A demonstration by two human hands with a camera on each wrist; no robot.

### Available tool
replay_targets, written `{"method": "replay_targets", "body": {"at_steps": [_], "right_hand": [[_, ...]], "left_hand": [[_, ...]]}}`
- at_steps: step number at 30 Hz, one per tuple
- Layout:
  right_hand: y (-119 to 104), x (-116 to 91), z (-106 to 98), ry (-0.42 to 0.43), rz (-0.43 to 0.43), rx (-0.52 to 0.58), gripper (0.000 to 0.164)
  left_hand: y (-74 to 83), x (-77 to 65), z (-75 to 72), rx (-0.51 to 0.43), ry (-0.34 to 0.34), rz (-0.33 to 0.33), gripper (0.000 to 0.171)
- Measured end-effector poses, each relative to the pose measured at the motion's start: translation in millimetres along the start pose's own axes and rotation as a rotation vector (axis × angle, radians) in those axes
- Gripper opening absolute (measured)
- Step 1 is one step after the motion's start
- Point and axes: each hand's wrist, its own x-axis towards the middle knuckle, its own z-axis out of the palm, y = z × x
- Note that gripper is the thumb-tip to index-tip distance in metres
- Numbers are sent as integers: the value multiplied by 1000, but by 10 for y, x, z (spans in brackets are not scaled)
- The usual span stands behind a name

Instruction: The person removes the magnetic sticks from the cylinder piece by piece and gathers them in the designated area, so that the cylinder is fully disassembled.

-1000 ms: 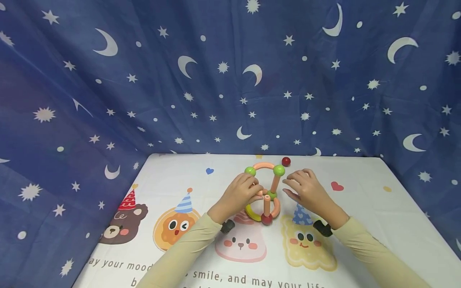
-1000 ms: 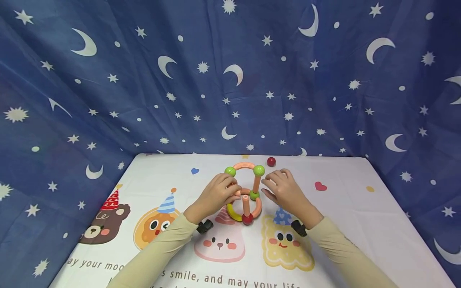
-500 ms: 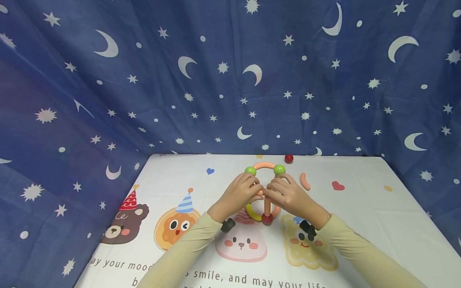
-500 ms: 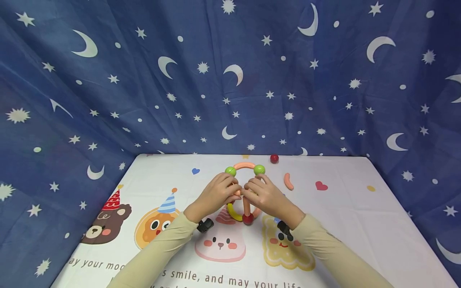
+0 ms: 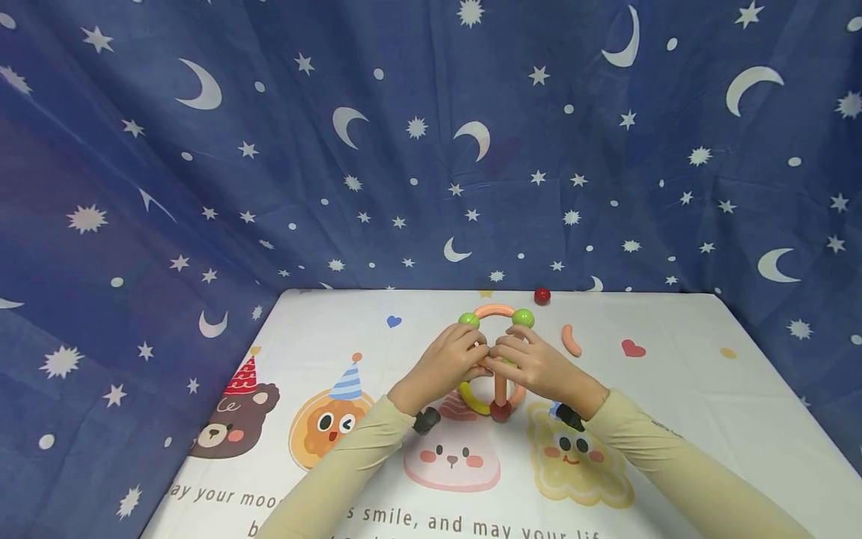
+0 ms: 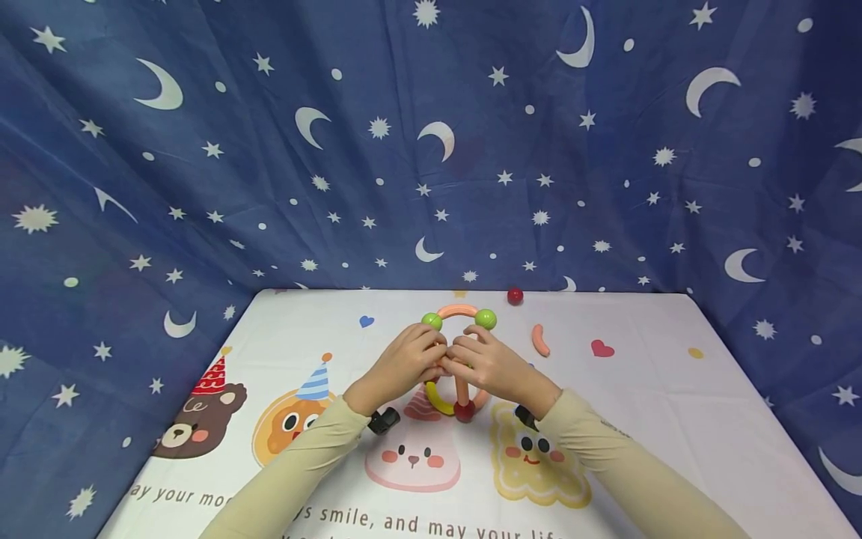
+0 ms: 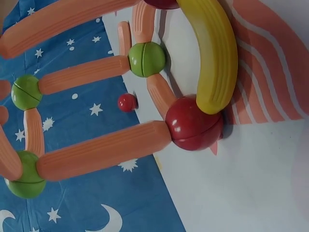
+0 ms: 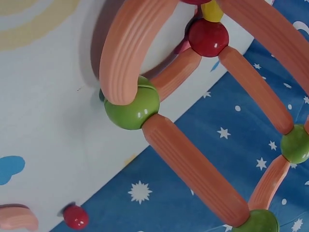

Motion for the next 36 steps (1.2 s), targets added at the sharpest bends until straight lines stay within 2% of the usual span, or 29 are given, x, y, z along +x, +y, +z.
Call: {"method": "replay_targets", "body": {"at_steps": [5,9,15,20,25,30,36], "right_hand": [[8,-14,26,15,-3,21,31],[6,-26,42,34,30,59,28],[0,-17,35,38,104,109,7],[-14,24,-3,-37,177,82,26],[-33,98,29,-81,254,61,31],[-50,131,78,-95,296,52,27],[-60,137,94,-95,310,51,28]], "left_hand": [[-65,-5,-33,-7,8,-25,40],[-140,-11,-62,-29,25,-68,29],[-197,-25,-65,-33,52,-80,25],[-199,-28,-67,-23,58,-72,22],[-200,-40,-68,-14,69,-70,24],[-198,-41,-66,-26,60,-74,25],[-249,-23,-74,-4,64,-139,40]]}}
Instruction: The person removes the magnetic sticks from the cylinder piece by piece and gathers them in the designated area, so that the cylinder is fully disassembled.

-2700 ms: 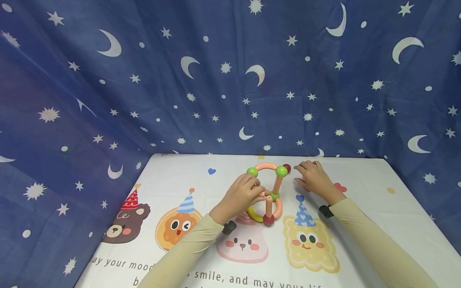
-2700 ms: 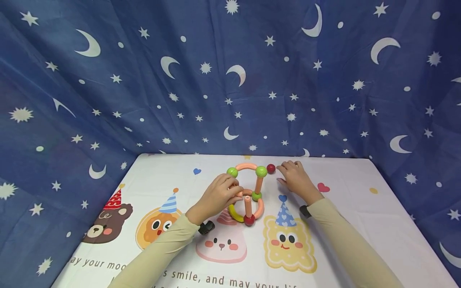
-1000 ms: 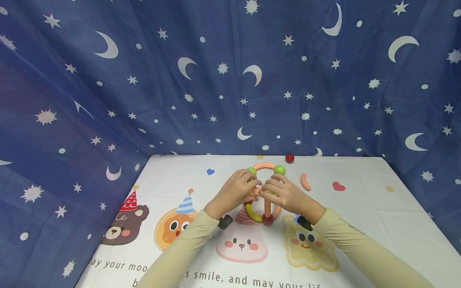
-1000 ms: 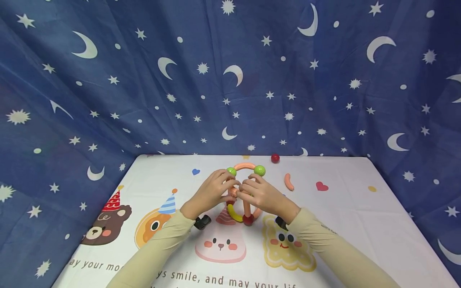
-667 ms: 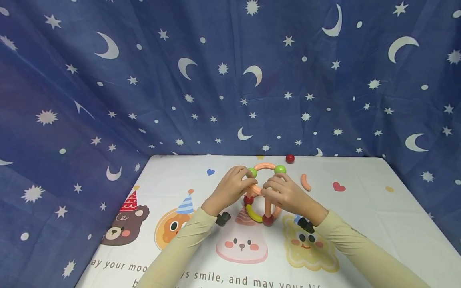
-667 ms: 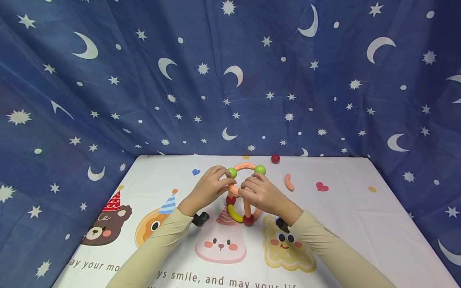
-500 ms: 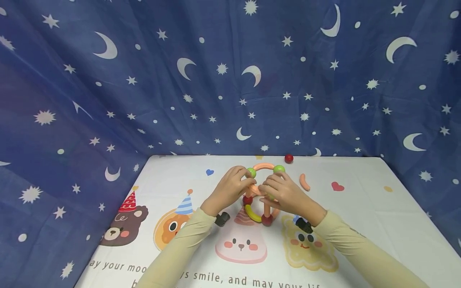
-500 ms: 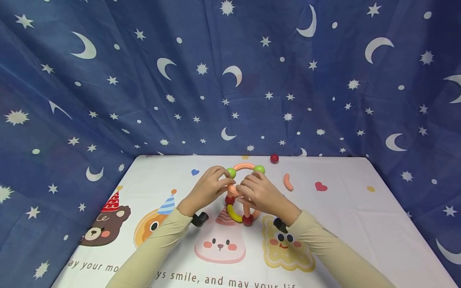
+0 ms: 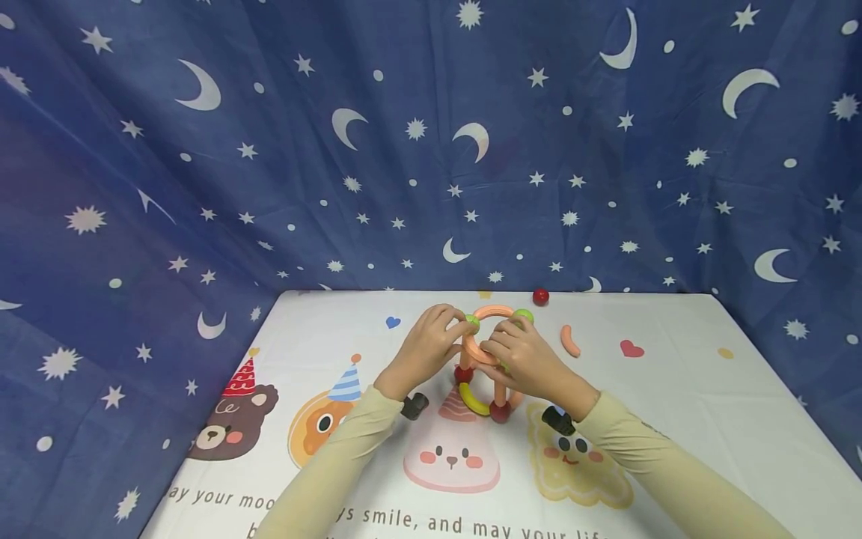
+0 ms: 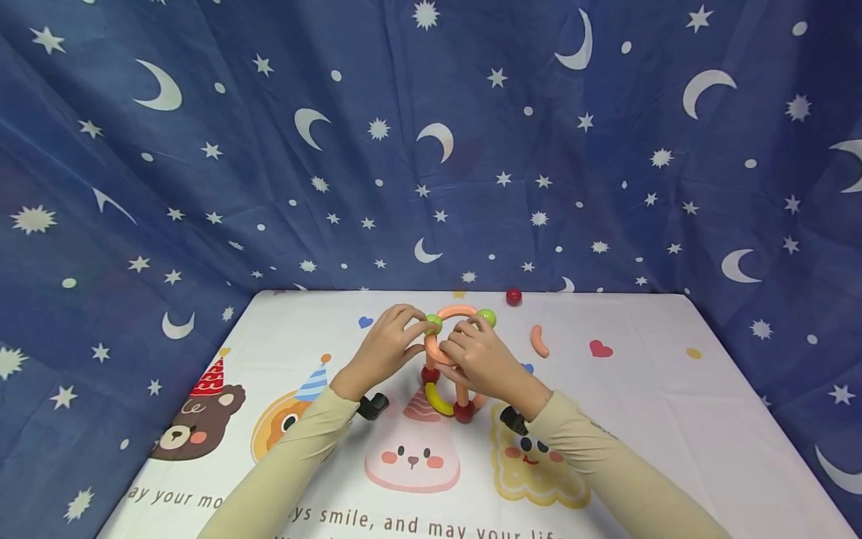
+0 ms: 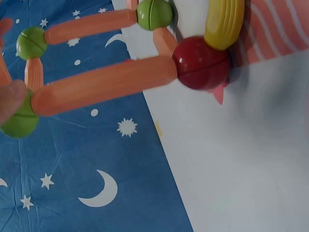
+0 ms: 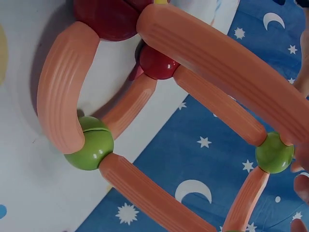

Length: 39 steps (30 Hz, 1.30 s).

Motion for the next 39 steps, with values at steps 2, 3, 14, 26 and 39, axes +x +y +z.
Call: {"method": "replay_targets", "body": {"at_steps": [2,3,14,26,39], "right_hand": [[0,-2,-6,6,1,10,28],[0,-3,-10,8,3,17,27],[31,-22,-78,4,20,49,24],[179,-136,-136,-104,101,79,22],[186,-117,-135,-174,124,22,25]], "left_hand": [[-23,20,12,24,-5,-21,46],[-34,30,20,36,-10,-27,48],[-81,91,85,5,-58,-72,40],[-79,78,85,-18,-82,-112,39],[-66,56,91,-15,-67,-106,40]]}}
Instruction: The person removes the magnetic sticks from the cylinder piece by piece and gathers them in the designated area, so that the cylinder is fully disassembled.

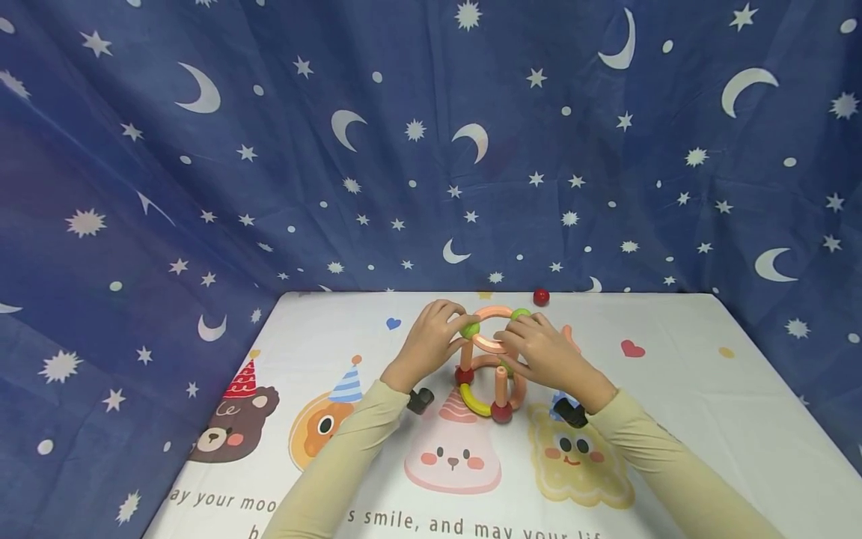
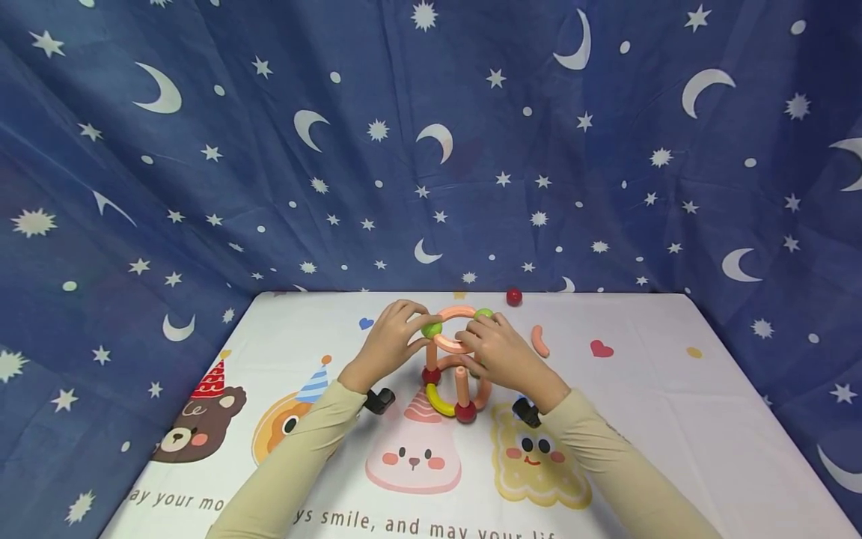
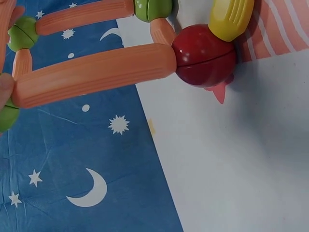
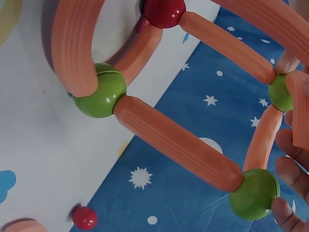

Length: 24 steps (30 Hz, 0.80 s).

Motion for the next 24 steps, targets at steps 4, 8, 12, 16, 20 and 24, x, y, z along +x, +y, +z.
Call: {"method": "replay_targets", "body": {"at_steps": [4,8,12,16,20,24], "right_hand": [[4,-8,0,19,-3,4,24],[2,-11,-10,19,4,23,23],[0,-16,-17,11,17,38,22],[-10,-19,-16,16,34,50,21],[-23,-28,-10,35,43,54,21],[-37,-42,8,68,44,52,21]], "left_hand": [[8,-8,8,-12,4,-9,39],[4,-16,16,-20,6,-21,39],[-6,-28,25,-25,6,-30,38],[-14,-33,27,-34,13,-34,38],[-19,-38,35,-29,11,-36,38],[-16,-46,34,-31,9,-36,38]]}}
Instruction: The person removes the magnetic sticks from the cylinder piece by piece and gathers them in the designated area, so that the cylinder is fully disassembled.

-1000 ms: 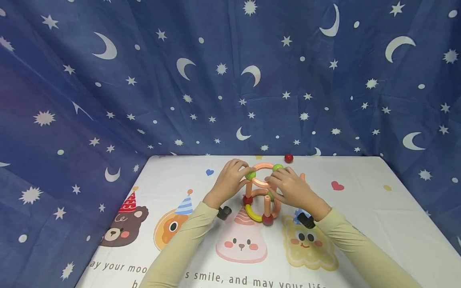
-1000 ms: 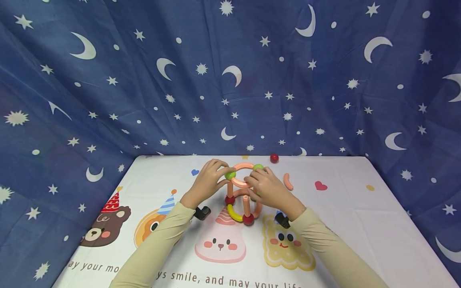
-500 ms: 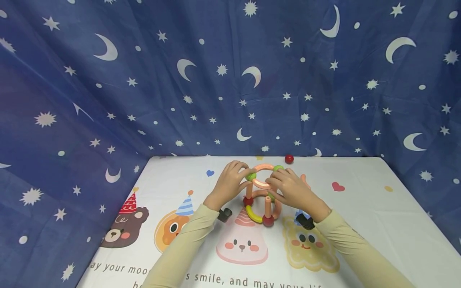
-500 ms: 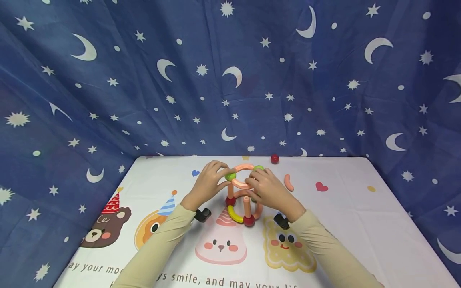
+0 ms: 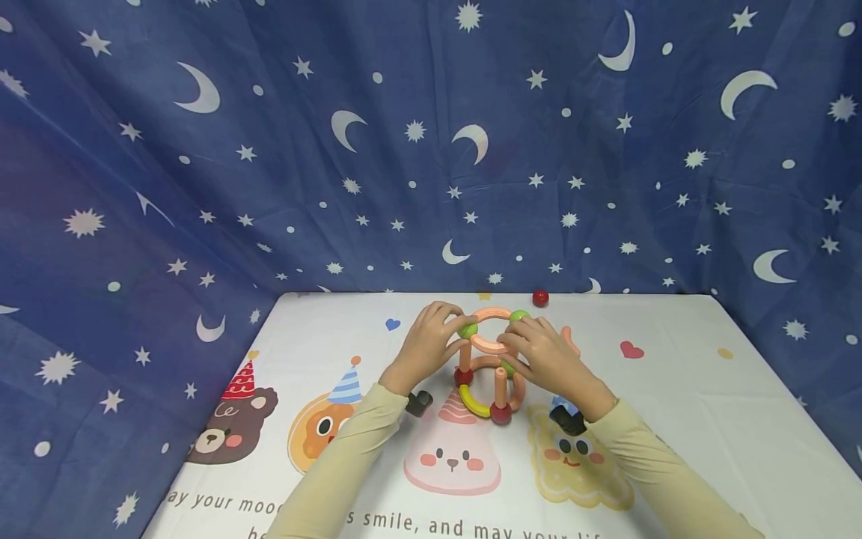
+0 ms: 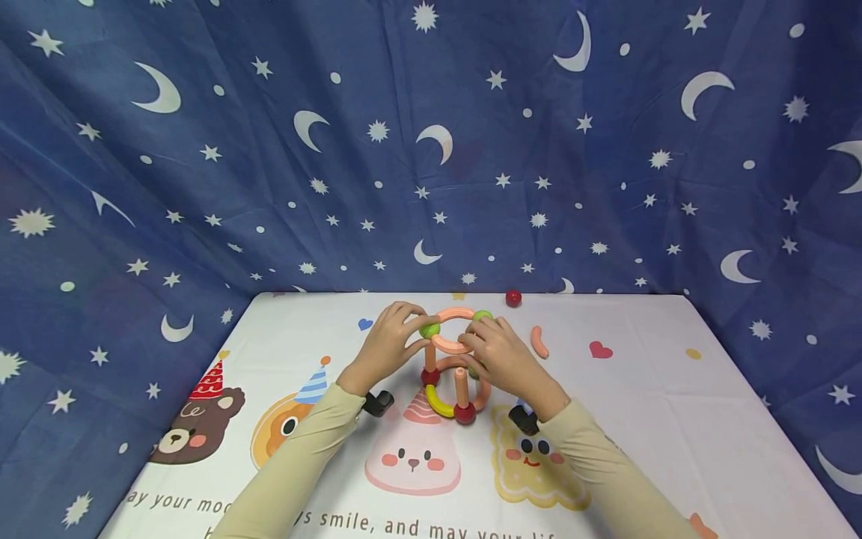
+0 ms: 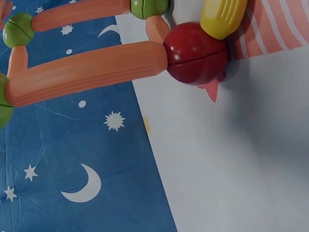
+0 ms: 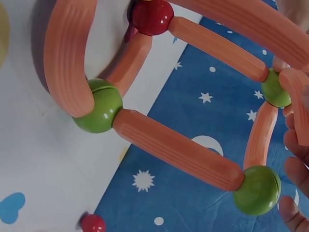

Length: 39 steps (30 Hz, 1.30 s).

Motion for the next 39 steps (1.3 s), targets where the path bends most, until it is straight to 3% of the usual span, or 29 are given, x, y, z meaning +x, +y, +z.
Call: {"method": "replay_targets", "body": {"at_steps": [12,18,28,39], "right_hand": [[-31,-63,102,93,-49,3,20],[-26,-70,118,115,-60,-8,26],[-17,-62,119,99,-77,-28,30],[-14,-78,103,121,-101,-37,26]], "left_hand": [[-7,-25,-8,-23,-6,-17,34],[-7,-17,-9,21,9,11,35],[-4,6,-12,118,26,69,40],[-7,17,-69,99,4,70,38]]}}
